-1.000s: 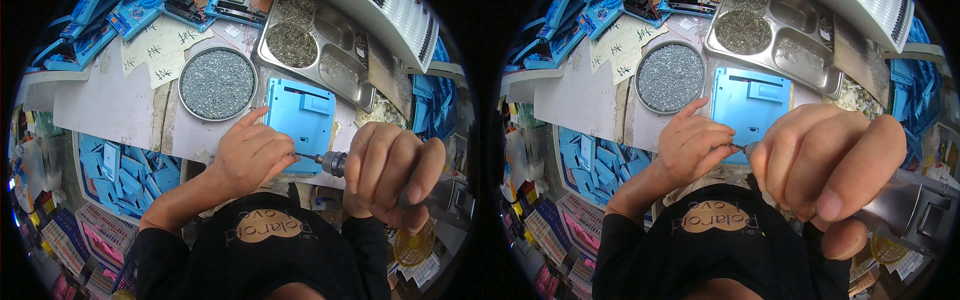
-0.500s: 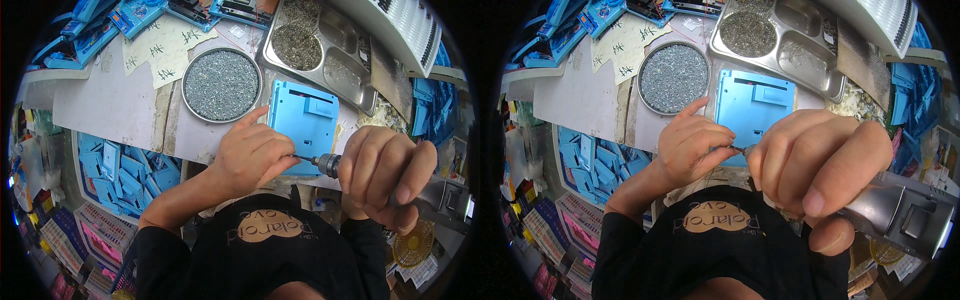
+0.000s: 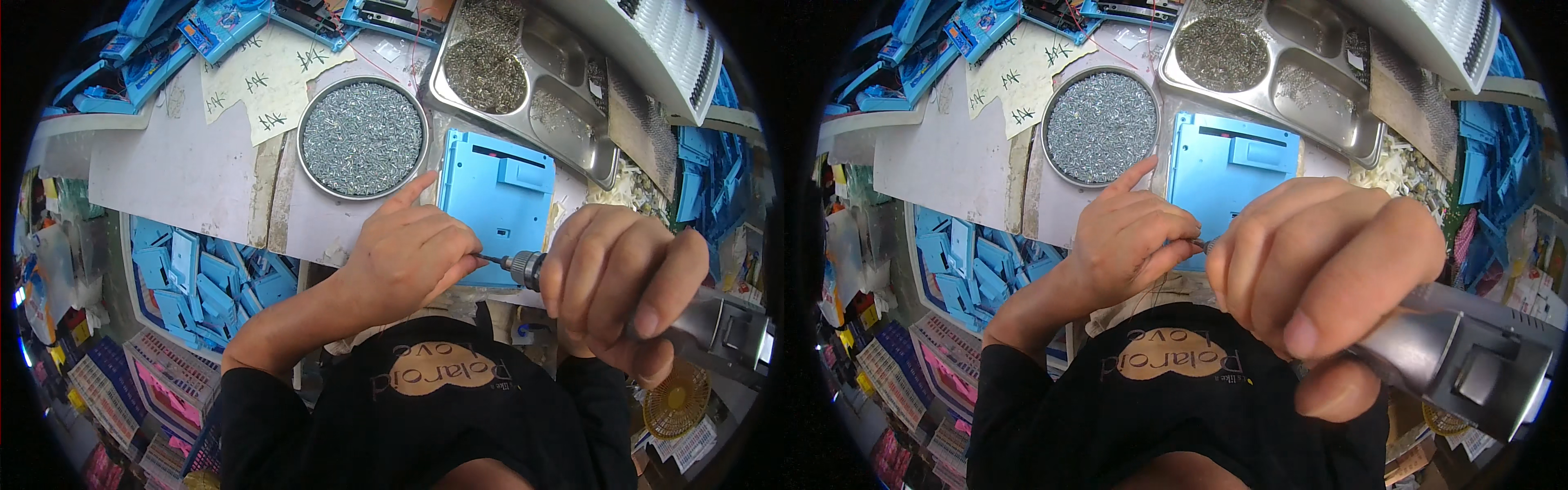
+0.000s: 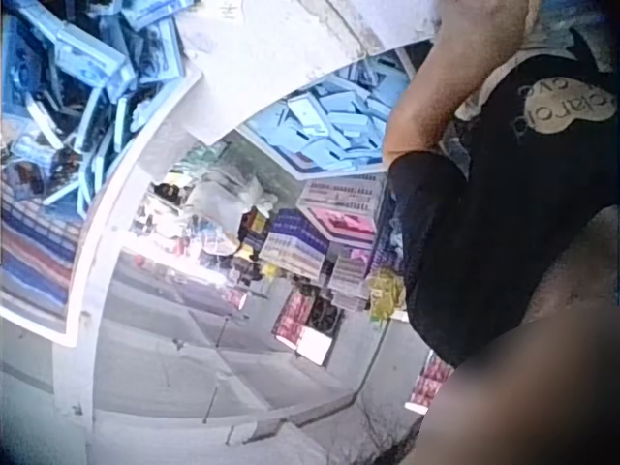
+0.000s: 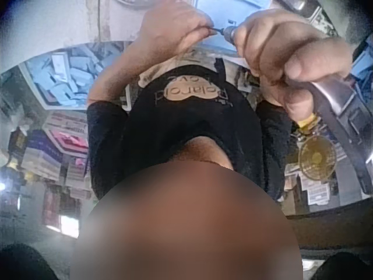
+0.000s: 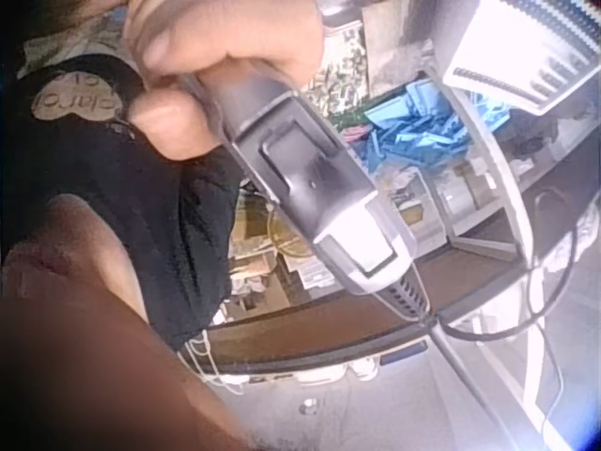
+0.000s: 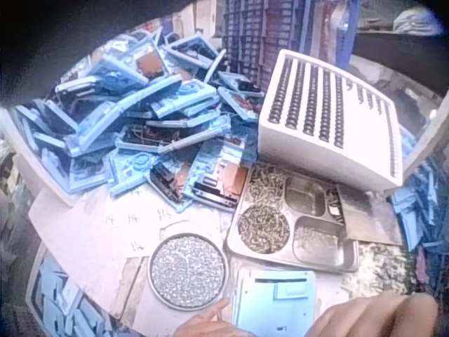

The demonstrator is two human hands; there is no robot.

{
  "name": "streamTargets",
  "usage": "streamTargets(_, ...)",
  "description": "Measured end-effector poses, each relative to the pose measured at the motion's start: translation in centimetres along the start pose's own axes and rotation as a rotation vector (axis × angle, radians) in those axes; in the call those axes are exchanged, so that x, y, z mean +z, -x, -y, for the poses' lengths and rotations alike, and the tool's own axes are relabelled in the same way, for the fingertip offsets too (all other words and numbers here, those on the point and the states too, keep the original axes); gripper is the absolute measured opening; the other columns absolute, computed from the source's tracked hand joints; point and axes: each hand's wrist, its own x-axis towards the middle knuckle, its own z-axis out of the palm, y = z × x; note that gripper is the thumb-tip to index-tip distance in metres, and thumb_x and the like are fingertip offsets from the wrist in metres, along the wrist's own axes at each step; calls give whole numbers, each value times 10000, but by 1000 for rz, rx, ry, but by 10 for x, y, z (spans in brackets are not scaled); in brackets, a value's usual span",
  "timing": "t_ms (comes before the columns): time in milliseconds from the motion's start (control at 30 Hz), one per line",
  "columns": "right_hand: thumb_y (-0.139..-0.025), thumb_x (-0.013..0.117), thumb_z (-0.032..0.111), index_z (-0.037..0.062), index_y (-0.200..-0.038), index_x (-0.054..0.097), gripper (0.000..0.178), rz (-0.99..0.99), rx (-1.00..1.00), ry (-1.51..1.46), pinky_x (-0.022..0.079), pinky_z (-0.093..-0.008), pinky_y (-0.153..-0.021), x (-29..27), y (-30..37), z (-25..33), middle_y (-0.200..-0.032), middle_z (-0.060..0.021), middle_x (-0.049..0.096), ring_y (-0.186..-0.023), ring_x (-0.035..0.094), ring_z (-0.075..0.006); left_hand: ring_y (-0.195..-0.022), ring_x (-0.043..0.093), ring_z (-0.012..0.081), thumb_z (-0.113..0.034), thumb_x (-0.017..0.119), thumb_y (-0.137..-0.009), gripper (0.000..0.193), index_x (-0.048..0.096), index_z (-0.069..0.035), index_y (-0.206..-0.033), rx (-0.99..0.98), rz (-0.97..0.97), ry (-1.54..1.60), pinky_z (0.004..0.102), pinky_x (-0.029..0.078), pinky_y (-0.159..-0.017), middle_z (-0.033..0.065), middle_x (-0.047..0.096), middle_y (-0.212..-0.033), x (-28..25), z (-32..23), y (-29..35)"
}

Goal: Soldering internal components and assembling the plastic casing of a toy.

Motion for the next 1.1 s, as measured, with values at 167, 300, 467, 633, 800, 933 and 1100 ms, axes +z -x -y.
streamTargets(167, -954, 732, 309, 140, -988, 550, 251, -59, 94, 4, 505, -233, -497, 6, 3, 0, -583, 55, 577, -479, 559, -69, -783, 684, 204, -130, 821, -780, 180, 685, -106, -895, 55, 111, -67, 539, 418, -1128, 19, 689, -824, -11, -1, -7)
streamTargets(300, -953, 733, 318, 139, -1000, 544, 264, -83, 101, -66, 495, -224, -470, 2, 1, 4, -591, 45, 582, -484, 564, -69, -794, 683, 207, -157, 806, -802, 133, 693, -110, -855, 74, 148, -49, 534, 411, -1136, 18, 687, -820, -19, -6, -13)
streamTargets(467, -954, 729, 306, 146, -1007, 539, 255, -109, 127, -56, 499, -209, -469, 5, -1, 9, -590, 50, 586, -484, 573, -67, -823, 701, 229, -162, 781, -842, 110, 697, -97, -870, 52, 223, 21, 509, 461, -1097, 36, 708, -852, -26, -7, -18)
streamTargets(633, -1000, 616, 309, 163, -1046, 541, 170, -44, 35, 119, 455, -228, -510, -4, -13, 7, -609, 57, 544, -508, 525, -67, -845, 714, 258, -146, 767, -869, 126, 685, -72, -930, 42, 6, -96, 489, 526, -1015, 51, 724, -884, -32, 12, -13)
streamTargets(800, -1005, 554, 208, 77, -1080, 519, 155, -49, -120, 152, 424, -309, -550, -37, -42, -47, -622, -10, 484, -526, 454, -122, -905, 700, 243, -160, 799, -825, 191, 629, -78, -852, -14, -89, -141, 508, 461, -1030, 67, 726, -950, -10, 16, 3)
streamTargets(933, -982, 606, 99, 11, -1003, 496, 142, -92, -171, 121, 418, -290, -465, -41, -51, -71, -607, -61, 513, -476, 456, -125, -1081, 680, 206, -180, 806, -805, 251, 566, -110, -781, 97, -124, -133, 550, 333, -1119, 29, 720, -1067, 20, 7, 9)
streamTargets(1100, -941, 652, 29, 9, -956, 523, 132, -193, -107, 95, 435, -261, -477, -35, -46, -82, -625, -41, 548, -506, 512, -106, -1228, 648, 184, -161, 788, -833, 228, 569, -123, -784, 40, -107, -217, 559, 291, -1146, 34, 717, -1162, 32, 10, 18)
